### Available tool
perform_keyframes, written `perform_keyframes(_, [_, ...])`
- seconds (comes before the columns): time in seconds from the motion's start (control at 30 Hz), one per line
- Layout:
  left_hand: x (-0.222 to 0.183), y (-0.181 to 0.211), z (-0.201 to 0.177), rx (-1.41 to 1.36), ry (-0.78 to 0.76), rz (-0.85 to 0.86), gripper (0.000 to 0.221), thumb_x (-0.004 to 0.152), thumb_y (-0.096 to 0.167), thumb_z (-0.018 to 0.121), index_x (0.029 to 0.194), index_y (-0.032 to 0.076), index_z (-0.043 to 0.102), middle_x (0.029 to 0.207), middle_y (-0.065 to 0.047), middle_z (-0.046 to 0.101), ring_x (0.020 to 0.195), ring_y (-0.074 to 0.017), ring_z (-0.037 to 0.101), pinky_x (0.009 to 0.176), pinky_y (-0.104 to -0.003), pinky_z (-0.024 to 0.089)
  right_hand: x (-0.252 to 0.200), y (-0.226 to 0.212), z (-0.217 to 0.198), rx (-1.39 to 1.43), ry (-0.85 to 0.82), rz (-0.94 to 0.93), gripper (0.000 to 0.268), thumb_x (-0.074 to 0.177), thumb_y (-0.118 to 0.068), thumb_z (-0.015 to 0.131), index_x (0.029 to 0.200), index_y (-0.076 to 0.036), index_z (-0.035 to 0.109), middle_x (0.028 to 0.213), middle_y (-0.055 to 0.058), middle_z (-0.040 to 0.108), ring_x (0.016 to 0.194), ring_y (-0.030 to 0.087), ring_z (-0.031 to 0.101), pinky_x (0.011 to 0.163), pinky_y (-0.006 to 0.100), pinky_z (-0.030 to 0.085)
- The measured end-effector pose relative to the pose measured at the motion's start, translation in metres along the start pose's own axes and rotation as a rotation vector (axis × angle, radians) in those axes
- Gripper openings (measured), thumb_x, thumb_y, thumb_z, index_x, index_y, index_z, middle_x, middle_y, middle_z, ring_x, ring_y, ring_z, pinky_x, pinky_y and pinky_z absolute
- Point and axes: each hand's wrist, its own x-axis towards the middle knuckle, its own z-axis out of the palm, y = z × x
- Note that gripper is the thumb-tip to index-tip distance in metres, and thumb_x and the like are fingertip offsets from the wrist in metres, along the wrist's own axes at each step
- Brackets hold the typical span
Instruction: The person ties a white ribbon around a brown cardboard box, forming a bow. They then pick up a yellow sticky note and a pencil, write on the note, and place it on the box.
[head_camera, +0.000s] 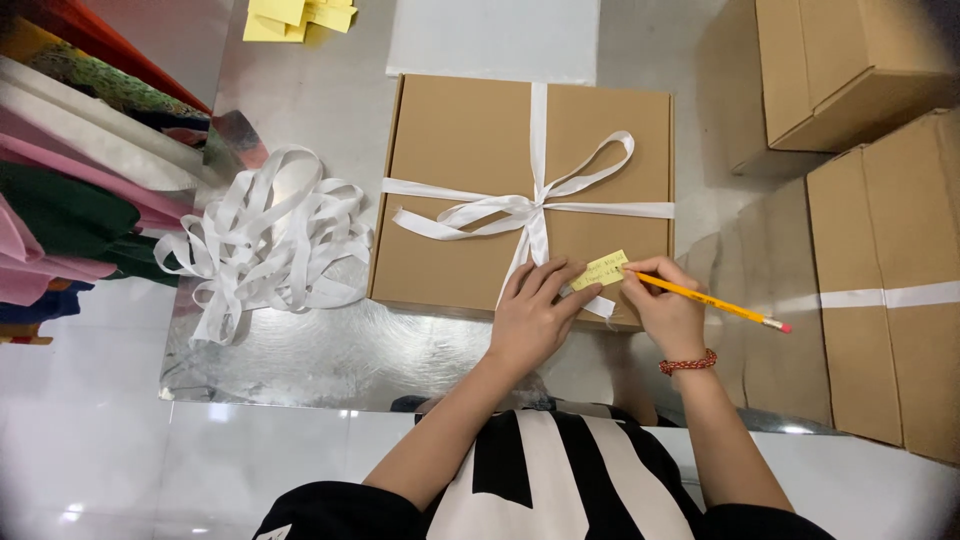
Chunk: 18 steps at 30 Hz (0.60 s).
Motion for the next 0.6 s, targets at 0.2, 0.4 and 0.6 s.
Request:
perform_keyframes(0.2, [0.001, 0.001, -0.003, -0.02, -0.045, -0.024, 0.023, 0.106, 0.028, 0.061, 0.125, 0.033, 0.074, 0.14, 0.002, 0.065, 0.141, -0.0213, 0.057, 0.121, -0.051, 0.038, 0.003, -0.015, -0.008, 0.238, 0.075, 0.05, 0.009, 0.102, 0.001, 0.067, 0.109, -0.001, 0.072, 0.079, 0.005, 0.069, 0.071, 0.005, 0.053, 0.065, 0.017, 0.042])
perform_keyframes(0.4, [0.01, 0.005, -0.024, -0.23, -0.115, -0.148, 0.028, 0.102, 0.019, 0.065, 0.127, 0.03, 0.074, 0.141, 0.001, 0.066, 0.142, -0.0224, 0.057, 0.123, -0.052, 0.036, -0.003, -0.046, -0.006, 0.191, 0.034, -0.145, 0.014, 0.114, -0.004, 0.061, 0.124, 0.003, 0.069, 0.09, 0.015, 0.074, 0.08, 0.015, 0.061, 0.077, 0.027, 0.052])
perform_keyframes(0.6, [0.025, 0.006, -0.079, -0.903, 0.035, -0.478, 0.032, 0.117, 0.028, 0.048, 0.14, 0.025, 0.07, 0.13, -0.005, 0.073, 0.131, -0.0284, 0.067, 0.114, -0.048, 0.049, -0.003, -0.119, 0.015, -0.112, -0.058, -0.444, 0.036, 0.104, 0.01, 0.062, 0.14, 0.002, 0.069, 0.125, 0.022, 0.077, 0.107, 0.037, 0.074, 0.089, 0.046, 0.059])
